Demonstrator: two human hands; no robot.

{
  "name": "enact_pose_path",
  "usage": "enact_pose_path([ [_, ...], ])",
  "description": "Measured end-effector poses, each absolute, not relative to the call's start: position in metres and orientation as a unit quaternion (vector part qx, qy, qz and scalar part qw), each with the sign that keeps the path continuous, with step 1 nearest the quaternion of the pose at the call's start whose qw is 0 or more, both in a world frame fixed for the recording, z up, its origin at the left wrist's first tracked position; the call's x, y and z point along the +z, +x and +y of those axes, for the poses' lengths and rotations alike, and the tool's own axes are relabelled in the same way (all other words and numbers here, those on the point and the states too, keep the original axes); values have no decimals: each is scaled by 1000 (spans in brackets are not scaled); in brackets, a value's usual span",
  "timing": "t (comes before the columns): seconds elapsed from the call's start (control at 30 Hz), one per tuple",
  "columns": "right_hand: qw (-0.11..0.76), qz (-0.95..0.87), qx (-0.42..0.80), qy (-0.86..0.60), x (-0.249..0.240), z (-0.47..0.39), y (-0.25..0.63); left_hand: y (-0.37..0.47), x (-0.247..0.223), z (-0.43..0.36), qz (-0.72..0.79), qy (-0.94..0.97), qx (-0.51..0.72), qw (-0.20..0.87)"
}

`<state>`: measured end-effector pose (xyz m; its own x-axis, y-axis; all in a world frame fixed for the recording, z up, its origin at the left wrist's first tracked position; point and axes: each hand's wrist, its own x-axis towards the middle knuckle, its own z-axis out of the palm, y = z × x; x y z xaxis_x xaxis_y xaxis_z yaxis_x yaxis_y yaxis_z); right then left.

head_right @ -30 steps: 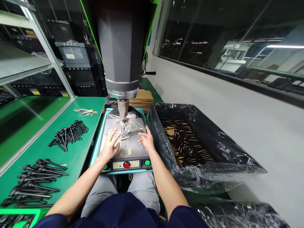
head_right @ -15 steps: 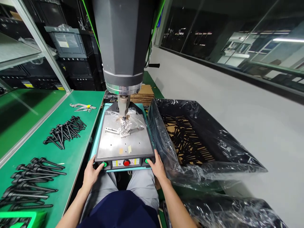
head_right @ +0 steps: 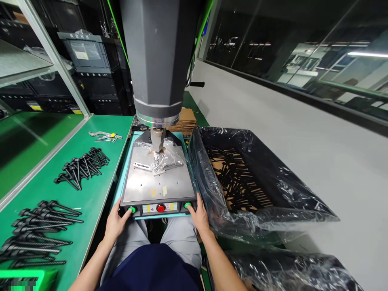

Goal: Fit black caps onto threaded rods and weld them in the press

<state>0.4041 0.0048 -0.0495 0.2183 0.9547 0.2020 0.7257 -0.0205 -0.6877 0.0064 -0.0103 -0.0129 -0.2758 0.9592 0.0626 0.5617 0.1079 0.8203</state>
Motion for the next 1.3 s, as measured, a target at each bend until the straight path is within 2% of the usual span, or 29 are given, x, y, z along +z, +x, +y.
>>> enact_pose_path([
  [0.5, 384, -582, 189, -692, -43, 5, 401, 11, -10, -11, 706, 523, 391, 274],
  [0.6, 406, -565, 199, -690, -35, 6, 402, 15, 2, -13, 709, 525, 413, 228],
  [0.7, 465, -533, 173, -686, -17, 9, 398, 27, 24, -12, 668, 546, 477, 168],
  [0.8, 519, -505, 153, -672, 8, 17, 383, 47, 49, 1, 592, 545, 523, 280],
  [0.9, 519, -520, 228, -639, 29, 30, 356, 71, 68, 26, 487, 507, 551, 450],
  [0.97, 501, -552, 287, -602, 39, 42, 335, 86, 80, 44, 423, 505, 551, 512],
  [1.17, 459, -622, 368, -517, 62, 86, 283, 114, 104, 85, 371, 495, 533, 577],
  [1.3, 461, -659, 298, -515, 79, 116, 267, 118, 109, 97, 347, 477, 568, 574],
])
